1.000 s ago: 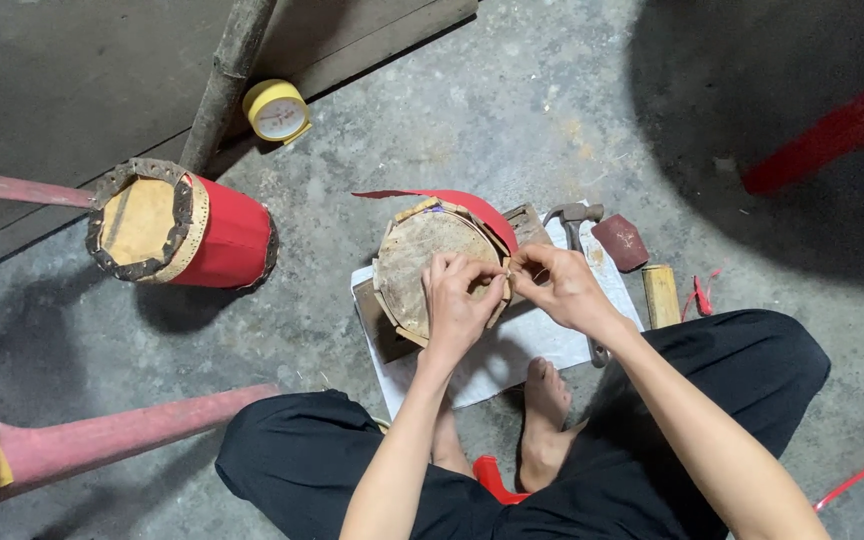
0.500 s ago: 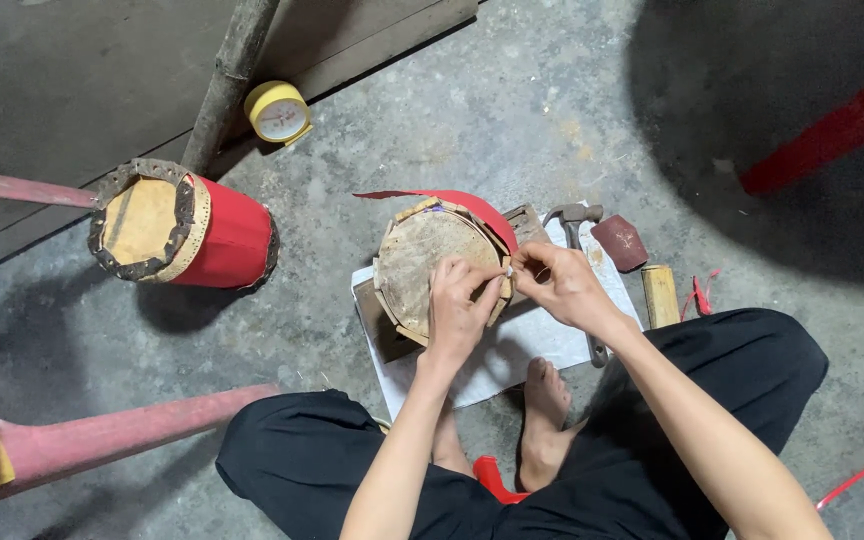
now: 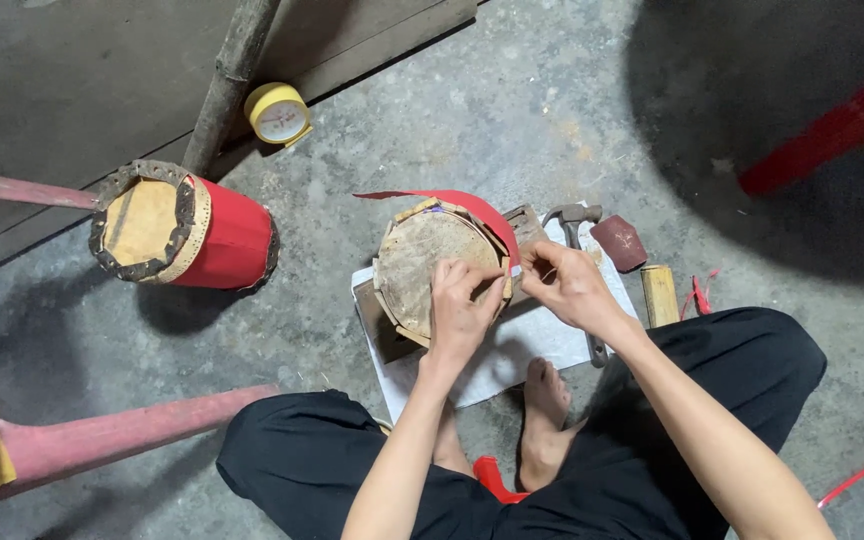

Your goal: Applying a red decorative material to the body of a small drum.

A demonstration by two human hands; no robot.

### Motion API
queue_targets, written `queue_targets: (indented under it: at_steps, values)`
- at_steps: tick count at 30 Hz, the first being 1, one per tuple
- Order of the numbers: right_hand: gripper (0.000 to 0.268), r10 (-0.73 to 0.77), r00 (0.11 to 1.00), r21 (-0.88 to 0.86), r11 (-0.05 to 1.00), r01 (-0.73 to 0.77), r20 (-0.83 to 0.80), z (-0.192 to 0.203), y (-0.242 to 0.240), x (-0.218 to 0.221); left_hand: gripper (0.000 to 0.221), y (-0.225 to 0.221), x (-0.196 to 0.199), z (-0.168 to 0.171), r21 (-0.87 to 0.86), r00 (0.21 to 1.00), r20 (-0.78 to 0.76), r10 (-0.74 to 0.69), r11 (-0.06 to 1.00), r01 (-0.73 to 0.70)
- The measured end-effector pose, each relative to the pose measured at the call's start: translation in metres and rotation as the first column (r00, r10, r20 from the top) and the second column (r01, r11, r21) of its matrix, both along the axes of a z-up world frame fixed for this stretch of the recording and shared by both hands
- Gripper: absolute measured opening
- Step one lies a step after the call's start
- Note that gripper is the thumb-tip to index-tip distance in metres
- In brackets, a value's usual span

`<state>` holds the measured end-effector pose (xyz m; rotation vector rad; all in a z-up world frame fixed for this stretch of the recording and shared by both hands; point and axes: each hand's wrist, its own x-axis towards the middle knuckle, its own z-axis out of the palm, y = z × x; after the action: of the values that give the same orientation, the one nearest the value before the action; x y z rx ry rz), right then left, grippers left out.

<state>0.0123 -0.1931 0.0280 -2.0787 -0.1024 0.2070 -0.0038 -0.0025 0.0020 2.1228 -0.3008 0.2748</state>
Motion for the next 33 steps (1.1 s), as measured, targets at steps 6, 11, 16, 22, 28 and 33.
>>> queue_targets:
  at_steps: [6,11,16,22,28,33]
  values:
    - [0.013,-0.074,0.995,0.02,0.997,0.076,-0.059,-0.014,-0.002,-0.003,0.007,-0.009,0.002,-0.004,0.013,0.995,-0.032,0.091,0.996,-0.09]
    - [0.012,-0.123,0.988,0.009,0.992,0.124,-0.093,-0.035,-0.007,-0.006,0.01,-0.017,0.002,-0.001,0.066,0.987,-0.05,0.155,0.986,-0.151]
    - [0.009,-0.228,0.956,0.017,0.972,0.235,-0.186,-0.05,-0.009,-0.005,0.011,-0.021,0.003,0.003,0.1,0.982,-0.044,0.181,0.979,-0.176]
    - [0.006,-0.311,0.903,0.064,0.937,0.344,-0.298,-0.095,-0.017,-0.007,0.015,-0.022,0.01,0.006,0.148,0.968,-0.165,0.188,0.975,-0.164]
    - [0.007,-0.347,0.865,0.095,0.91,0.404,-0.362,-0.117,-0.021,-0.012,0.017,-0.023,0.014,0.019,0.193,0.958,-0.23,0.173,0.973,-0.129]
    - [0.006,-0.372,0.839,0.136,0.88,0.454,-0.397,-0.127,-0.027,-0.013,0.017,-0.024,0.015,0.017,0.22,0.957,-0.239,0.166,0.969,-0.114]
